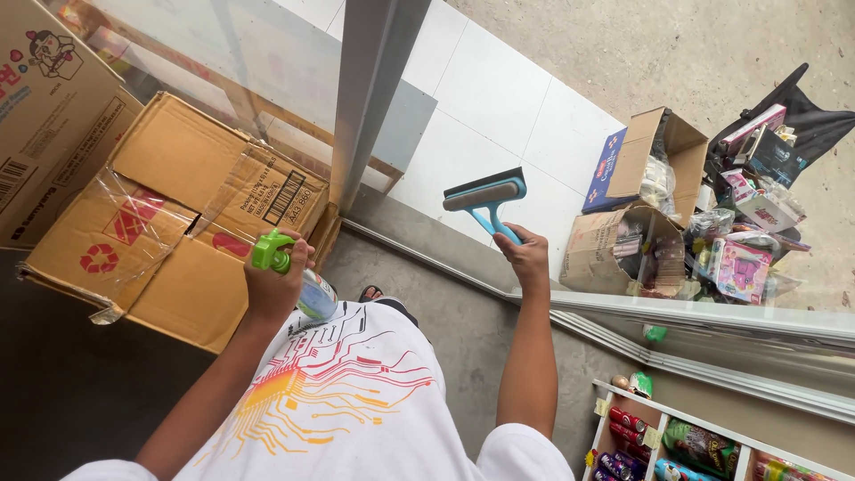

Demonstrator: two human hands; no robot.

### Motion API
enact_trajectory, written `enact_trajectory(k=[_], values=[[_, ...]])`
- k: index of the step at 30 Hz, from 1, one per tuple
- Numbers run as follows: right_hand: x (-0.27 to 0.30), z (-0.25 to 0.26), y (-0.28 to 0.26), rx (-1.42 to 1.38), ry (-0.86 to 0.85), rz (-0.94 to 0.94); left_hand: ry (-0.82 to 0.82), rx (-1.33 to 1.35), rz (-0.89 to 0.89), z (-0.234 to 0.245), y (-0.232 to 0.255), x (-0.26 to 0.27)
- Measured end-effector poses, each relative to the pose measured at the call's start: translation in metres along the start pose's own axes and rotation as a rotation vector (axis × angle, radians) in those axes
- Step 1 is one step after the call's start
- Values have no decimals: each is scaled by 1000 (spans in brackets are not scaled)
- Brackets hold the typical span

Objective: Cleaning a sliding glass door using a spray bottle and a squeegee.

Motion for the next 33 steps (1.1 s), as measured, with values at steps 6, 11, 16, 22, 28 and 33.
enact_trajectory(k=[6, 11, 16, 22, 28, 33], values=[[8, 67, 89, 228, 168, -184, -45, 31, 16, -37, 17, 0], [35, 168, 97, 525, 311, -257, -102, 28, 7, -65, 20, -2], [87, 266, 57, 756, 421, -320, -174, -2, 18, -88, 25, 1], [159, 350, 27, 867, 683, -255, -216, -46, 28, -110, 27, 8], [207, 357, 20, 279, 903, 38, -243, -59, 26, -142, 25, 23], [186, 277, 15, -999, 546, 245, -257, -5, 2, -159, 41, 36]])
Point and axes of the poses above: each hand's wrist, its own x-axis away from the middle knuckle, its own z-axis out of the back of the hand, y = z × x, the point moved 7 cm from there along -x, towards the middle knuckle, and after that the axes turned 10 degrees about -z, right-handed, at the moved point
